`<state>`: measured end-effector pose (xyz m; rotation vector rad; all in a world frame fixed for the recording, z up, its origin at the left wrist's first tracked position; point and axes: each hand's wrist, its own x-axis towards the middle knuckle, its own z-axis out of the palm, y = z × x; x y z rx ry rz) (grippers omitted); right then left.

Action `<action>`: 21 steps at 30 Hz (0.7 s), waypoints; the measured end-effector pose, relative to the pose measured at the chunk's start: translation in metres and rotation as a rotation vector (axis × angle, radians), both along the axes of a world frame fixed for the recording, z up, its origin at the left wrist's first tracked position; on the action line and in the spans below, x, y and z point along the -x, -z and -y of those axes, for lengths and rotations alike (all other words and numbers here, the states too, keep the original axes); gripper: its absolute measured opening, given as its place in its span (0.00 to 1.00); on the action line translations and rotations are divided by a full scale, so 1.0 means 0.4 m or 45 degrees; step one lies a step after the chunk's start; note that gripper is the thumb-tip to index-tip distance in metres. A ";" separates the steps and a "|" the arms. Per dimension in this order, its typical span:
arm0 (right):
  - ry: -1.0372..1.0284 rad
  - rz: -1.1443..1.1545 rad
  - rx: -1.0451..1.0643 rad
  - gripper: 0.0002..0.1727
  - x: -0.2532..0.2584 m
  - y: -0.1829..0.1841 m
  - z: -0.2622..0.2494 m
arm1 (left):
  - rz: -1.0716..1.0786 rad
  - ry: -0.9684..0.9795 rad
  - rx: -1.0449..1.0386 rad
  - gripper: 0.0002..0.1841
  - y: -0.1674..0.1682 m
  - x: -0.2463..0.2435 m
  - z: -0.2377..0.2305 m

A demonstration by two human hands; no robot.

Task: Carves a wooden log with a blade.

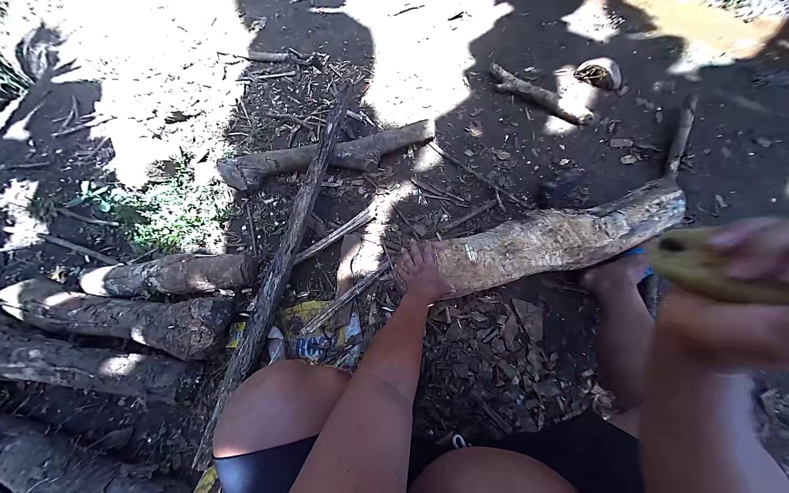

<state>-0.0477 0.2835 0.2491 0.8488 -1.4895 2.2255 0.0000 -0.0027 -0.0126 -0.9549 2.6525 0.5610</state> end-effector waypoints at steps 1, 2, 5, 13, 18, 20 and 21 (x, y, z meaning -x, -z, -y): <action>-0.032 0.182 -0.190 0.08 -0.048 0.175 0.012 | -0.003 -0.001 0.004 0.80 0.000 0.000 0.000; -0.053 0.531 -0.471 0.07 -0.124 0.338 0.017 | -0.003 -0.002 0.008 0.80 -0.003 0.000 -0.002; -0.322 1.437 -1.378 0.13 -0.218 0.596 0.012 | 0.007 0.004 0.019 0.79 -0.025 0.010 -0.007; -0.583 1.748 -1.193 0.14 -0.206 0.595 -0.012 | 0.035 0.011 0.048 0.79 -0.014 0.004 -0.001; -0.479 1.638 -1.231 0.12 -0.223 0.606 -0.014 | 0.064 0.009 0.052 0.79 -0.023 0.005 -0.003; -0.350 1.494 -1.377 0.14 -0.238 0.600 -0.008 | 0.065 0.004 0.042 0.79 -0.021 0.002 -0.003; -0.314 1.422 -1.413 0.15 -0.239 0.586 -0.005 | 0.062 0.002 0.030 0.79 -0.023 0.001 -0.003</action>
